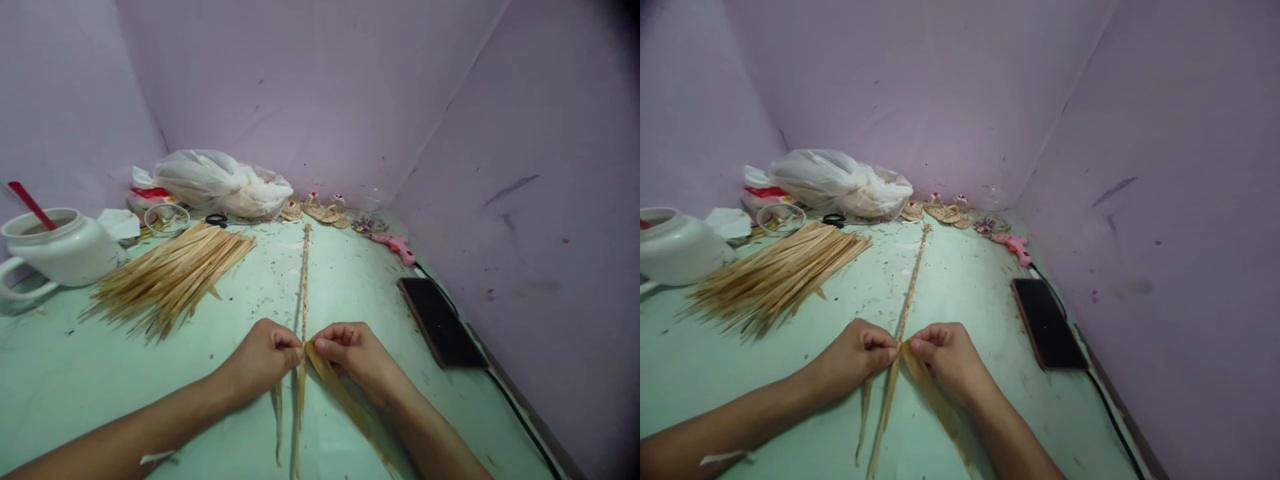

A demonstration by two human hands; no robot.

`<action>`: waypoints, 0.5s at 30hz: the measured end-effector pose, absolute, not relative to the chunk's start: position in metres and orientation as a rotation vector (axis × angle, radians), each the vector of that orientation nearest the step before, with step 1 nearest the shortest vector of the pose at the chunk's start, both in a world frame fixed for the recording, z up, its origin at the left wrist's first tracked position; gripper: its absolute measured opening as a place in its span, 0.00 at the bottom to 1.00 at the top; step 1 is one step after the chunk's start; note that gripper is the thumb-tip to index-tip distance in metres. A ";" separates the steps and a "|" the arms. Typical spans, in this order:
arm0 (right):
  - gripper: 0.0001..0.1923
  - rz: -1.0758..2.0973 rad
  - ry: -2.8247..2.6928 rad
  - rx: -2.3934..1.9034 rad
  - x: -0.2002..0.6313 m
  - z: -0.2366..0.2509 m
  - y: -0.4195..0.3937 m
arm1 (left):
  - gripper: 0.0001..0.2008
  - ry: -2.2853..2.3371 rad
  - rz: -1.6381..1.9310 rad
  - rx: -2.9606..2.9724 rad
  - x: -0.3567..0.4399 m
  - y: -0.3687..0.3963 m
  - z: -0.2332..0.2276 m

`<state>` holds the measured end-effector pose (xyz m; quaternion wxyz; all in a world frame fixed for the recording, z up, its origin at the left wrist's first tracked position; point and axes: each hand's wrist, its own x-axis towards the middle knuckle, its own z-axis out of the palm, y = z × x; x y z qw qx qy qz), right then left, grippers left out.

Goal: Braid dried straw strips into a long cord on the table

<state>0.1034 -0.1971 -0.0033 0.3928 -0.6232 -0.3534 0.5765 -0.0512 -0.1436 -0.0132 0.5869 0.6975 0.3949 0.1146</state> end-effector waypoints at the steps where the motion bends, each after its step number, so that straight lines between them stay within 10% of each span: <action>1: 0.09 1.432 -0.920 -1.604 0.102 -0.004 -0.197 | 0.10 0.919 0.271 1.624 -0.051 -0.143 -0.013; 15: 0.08 1.376 -1.128 -1.556 0.096 -0.008 -0.202 | 0.10 0.906 0.289 1.618 -0.051 -0.143 -0.011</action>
